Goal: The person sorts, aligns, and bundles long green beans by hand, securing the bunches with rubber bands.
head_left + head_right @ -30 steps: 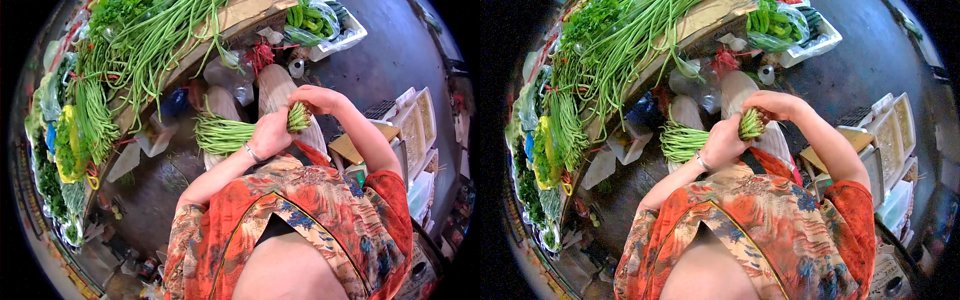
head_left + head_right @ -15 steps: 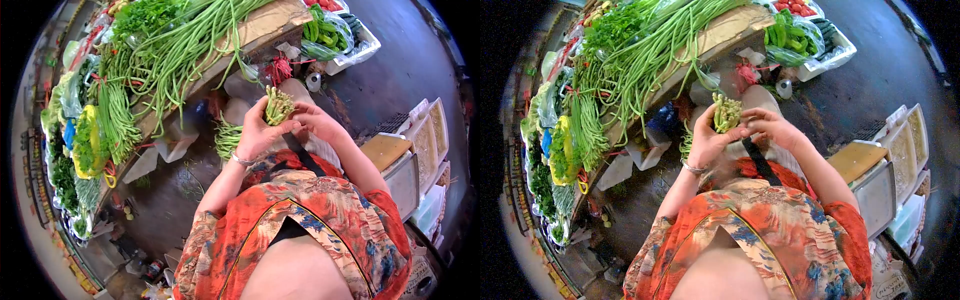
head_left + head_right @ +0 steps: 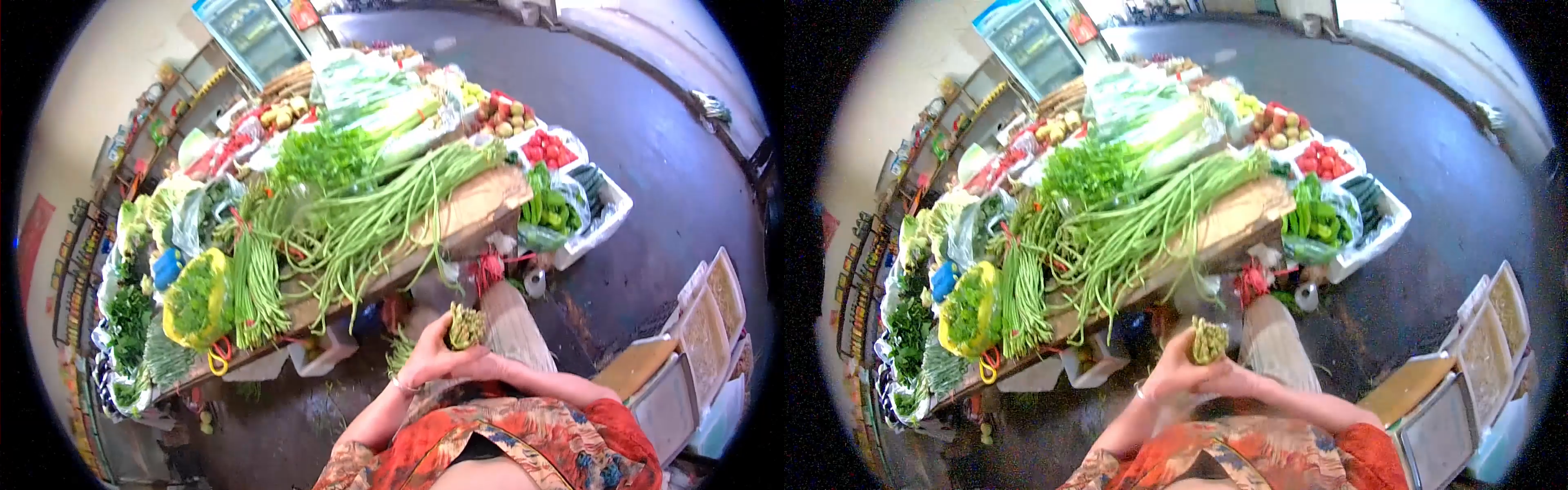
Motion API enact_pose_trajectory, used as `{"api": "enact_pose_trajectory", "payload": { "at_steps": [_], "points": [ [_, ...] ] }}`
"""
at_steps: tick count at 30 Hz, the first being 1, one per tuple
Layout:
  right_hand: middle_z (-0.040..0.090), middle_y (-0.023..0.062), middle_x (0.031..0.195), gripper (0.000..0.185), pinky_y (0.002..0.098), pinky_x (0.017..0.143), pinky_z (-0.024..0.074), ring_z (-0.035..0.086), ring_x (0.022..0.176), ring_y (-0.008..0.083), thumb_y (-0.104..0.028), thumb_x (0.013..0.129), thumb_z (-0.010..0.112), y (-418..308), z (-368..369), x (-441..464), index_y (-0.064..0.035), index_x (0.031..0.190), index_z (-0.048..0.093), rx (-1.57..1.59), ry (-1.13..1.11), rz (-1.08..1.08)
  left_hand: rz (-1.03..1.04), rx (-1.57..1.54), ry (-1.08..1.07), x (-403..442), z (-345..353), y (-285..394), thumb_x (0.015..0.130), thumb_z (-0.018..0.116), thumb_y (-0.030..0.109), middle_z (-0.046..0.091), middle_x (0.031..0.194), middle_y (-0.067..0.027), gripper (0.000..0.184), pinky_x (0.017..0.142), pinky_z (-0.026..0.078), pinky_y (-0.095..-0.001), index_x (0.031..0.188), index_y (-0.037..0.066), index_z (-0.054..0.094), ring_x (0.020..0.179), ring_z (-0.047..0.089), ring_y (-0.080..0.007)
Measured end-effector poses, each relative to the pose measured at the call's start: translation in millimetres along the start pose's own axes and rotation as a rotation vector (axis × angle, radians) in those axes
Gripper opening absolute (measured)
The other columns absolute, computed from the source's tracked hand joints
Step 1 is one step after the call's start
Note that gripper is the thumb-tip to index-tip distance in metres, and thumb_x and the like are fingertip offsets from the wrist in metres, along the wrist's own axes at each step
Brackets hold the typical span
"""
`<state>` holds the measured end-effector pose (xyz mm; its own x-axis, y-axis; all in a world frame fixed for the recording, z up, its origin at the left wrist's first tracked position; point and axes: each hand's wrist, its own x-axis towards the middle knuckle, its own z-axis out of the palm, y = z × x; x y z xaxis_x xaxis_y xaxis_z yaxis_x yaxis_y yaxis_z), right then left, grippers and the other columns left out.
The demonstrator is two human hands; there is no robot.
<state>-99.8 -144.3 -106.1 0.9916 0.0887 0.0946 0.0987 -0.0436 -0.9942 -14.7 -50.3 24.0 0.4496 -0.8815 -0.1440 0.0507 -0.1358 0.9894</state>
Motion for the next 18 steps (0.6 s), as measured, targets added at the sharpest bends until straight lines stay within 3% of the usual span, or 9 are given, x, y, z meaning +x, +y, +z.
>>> {"api": "enact_pose_trajectory", "payload": {
  "at_steps": [1, 4, 9, 11, 16, 18],
  "points": [
    [0.058, 0.0104, 0.112, 0.051, 0.0335, 0.09, 0.0486, 0.055, 0.102, 0.016, -0.012, 0.074, 0.076, -1.9, 3.2, 0.0, 0.0, 0.118, 0.051, 0.186, 0.016, -0.004, -0.015, 0.009, -0.01, 0.8, -1.0, 3.9, 0.072, 0.08, 0.015, 0.063, 0.096, -0.0022, 0.044, 0.082, 0.049, -0.0274, 0.108, 0.003, 0.058, 0.088, 0.056, -0.0088],
    [0.061, 0.0097, 0.103, 0.041, 0.0336, 0.084, 0.0494, 0.058, 0.095, 0.018, -0.013, 0.075, 0.075, 13.0, 1.6, -4.2, 0.0001, 0.109, 0.057, 0.065, -0.055, 0.002, -0.002, 0.207, -0.059, 7.5, -1.1, -2.1, 0.072, 0.082, 0.012, 0.063, 0.091, -0.0005, 0.042, 0.076, 0.049, -0.0253, 0.106, 0.003, 0.058, 0.085, 0.058, -0.0077],
    [0.061, 0.0101, 0.104, 0.041, 0.0343, 0.085, 0.0485, 0.058, 0.096, 0.0183, -0.011, 0.074, 0.073, 10.9, 3.4, -17.2, 0.001, 0.11, 0.057, 0.15, -0.019, 0.078, -0.001, 0.056, -0.076, 9.2, 9.0, -21.9, 0.077, 0.077, 0.008, 0.063, 0.093, 0.0, 0.033, 0.076, 0.049, -0.0257, 0.103, 0.003, 0.059, 0.085, 0.057, -0.0081],
    [0.061, 0.0098, 0.105, 0.041, 0.0342, 0.085, 0.0479, 0.058, 0.097, 0.0185, -0.008, 0.073, 0.071, 4.1, 11.7, -22.2, 0.0012, 0.11, 0.056, 0.232, 0.176, 0.03, -0.054, 0.018, -0.042, 4.9, 8.7, -20.5, 0.078, 0.075, 0.007, 0.063, 0.092, -0.0004, 0.03, 0.078, 0.049, -0.0263, 0.103, 0.002, 0.059, 0.085, 0.058, -0.0086],
    [0.063, 0.0096, 0.097, 0.036, 0.0324, 0.081, 0.0481, 0.056, 0.096, 0.0168, -0.005, 0.07, 0.069, -14.4, 9.3, -22.5, 0.0028, 0.104, 0.059, 0.212, 0.096, 0.237, -0.053, 0.096, -0.012, -3.5, 3.3, -21.2, 0.077, 0.075, 0.012, 0.064, 0.089, 0.0001, 0.029, 0.076, 0.048, -0.0262, 0.1, 0.001, 0.06, 0.081, 0.056, -0.0073],
    [0.063, 0.0091, 0.097, 0.035, 0.032, 0.081, 0.0477, 0.056, 0.095, 0.016, -0.003, 0.071, 0.069, -20.3, 10.2, -21.1, 0.0025, 0.105, 0.058, 0.261, 0.091, 0.196, -0.014, 0.145, 0.023, -4.9, 4.0, -25.2, 0.075, 0.074, 0.009, 0.064, 0.084, -0.0012, 0.024, 0.073, 0.05, -0.0257, 0.093, 0.002, 0.061, 0.079, 0.058, -0.0074]
  ]
}}
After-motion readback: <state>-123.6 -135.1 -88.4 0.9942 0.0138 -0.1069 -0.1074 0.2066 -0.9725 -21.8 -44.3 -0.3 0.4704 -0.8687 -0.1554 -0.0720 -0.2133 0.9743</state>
